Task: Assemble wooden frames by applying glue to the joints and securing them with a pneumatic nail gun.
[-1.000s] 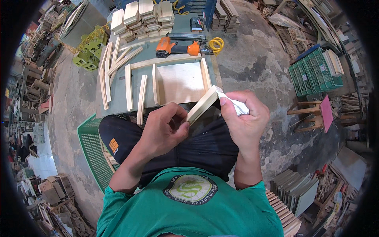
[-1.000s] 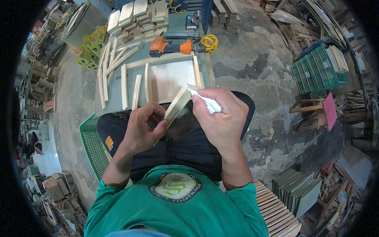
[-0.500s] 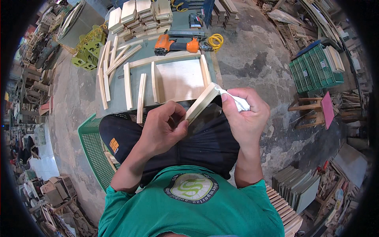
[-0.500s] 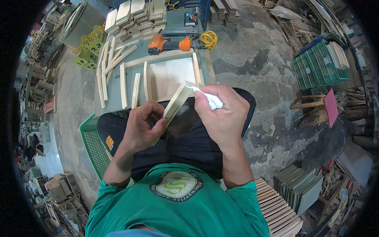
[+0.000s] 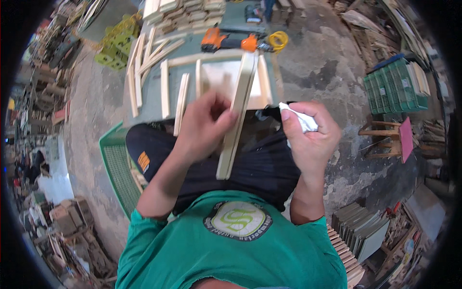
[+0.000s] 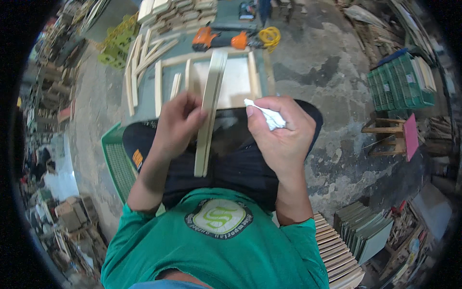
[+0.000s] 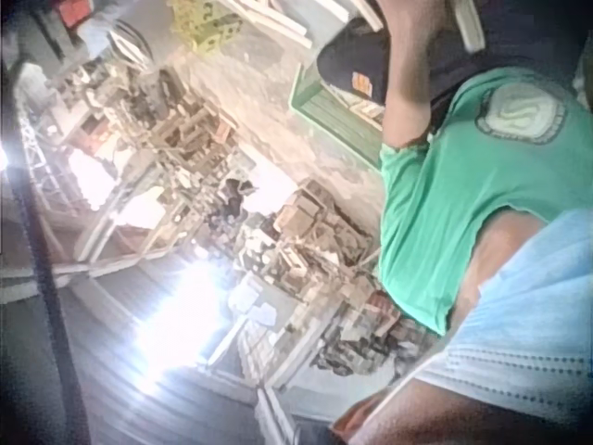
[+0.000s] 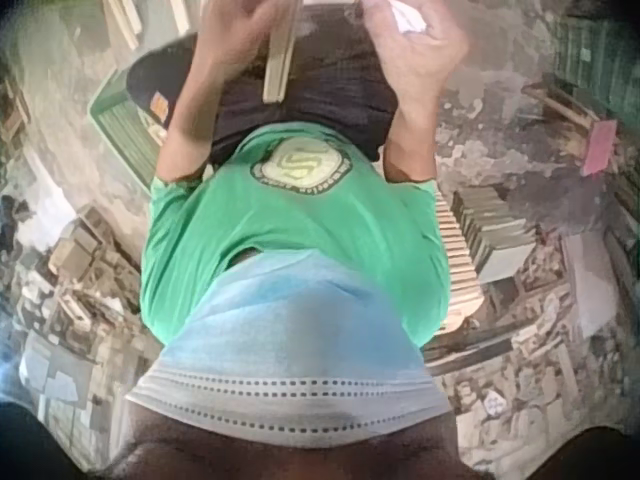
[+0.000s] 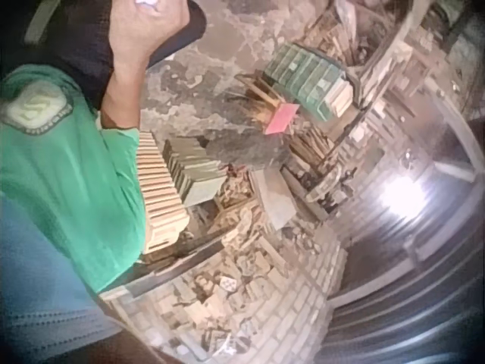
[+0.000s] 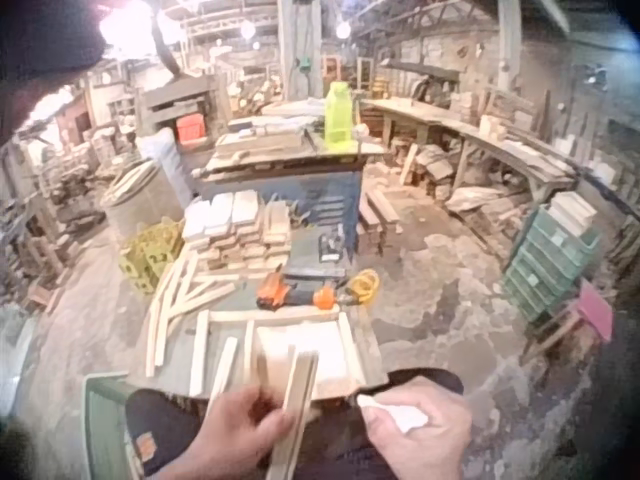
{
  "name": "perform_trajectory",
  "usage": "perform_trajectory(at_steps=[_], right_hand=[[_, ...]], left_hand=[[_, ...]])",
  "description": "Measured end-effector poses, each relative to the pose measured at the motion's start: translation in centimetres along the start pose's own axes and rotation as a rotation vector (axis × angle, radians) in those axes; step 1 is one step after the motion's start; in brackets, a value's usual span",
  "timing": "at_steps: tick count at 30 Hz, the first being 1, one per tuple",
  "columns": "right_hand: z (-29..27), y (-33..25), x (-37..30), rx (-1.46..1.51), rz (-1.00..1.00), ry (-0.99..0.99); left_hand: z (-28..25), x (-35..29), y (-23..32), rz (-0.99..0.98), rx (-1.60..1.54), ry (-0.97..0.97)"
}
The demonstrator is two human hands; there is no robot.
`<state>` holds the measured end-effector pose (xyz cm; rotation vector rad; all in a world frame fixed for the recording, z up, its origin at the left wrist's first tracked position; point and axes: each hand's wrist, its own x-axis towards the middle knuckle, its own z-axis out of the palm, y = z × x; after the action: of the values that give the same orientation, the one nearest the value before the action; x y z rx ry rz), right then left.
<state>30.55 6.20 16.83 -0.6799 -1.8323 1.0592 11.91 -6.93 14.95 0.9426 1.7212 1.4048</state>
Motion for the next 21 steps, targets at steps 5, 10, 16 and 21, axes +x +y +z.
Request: perform_trajectory(at_steps=[5,10,16,21], right_hand=[[0.5,-1.5,-2.1,0.116,-0.078,-0.401],[1.7,-1.1,-3.6,0.107,-0.116,-0.483],[1.7,-1.7,-3.6,0.103,-0.144,-0.503],[2.1,-1.7,-3.7,0.047,-0.144,-0.51]], left_hand=[[-0.2,3.7,1.2,0.058,-0.127,0.125],[-0.1,4.2,2.6,0.134,-0.053,0.142],[0.0,4.3,1.8,0.211,0.125,0.151],[0.0,4.4,1.5,0.249,0.159,0.156]])
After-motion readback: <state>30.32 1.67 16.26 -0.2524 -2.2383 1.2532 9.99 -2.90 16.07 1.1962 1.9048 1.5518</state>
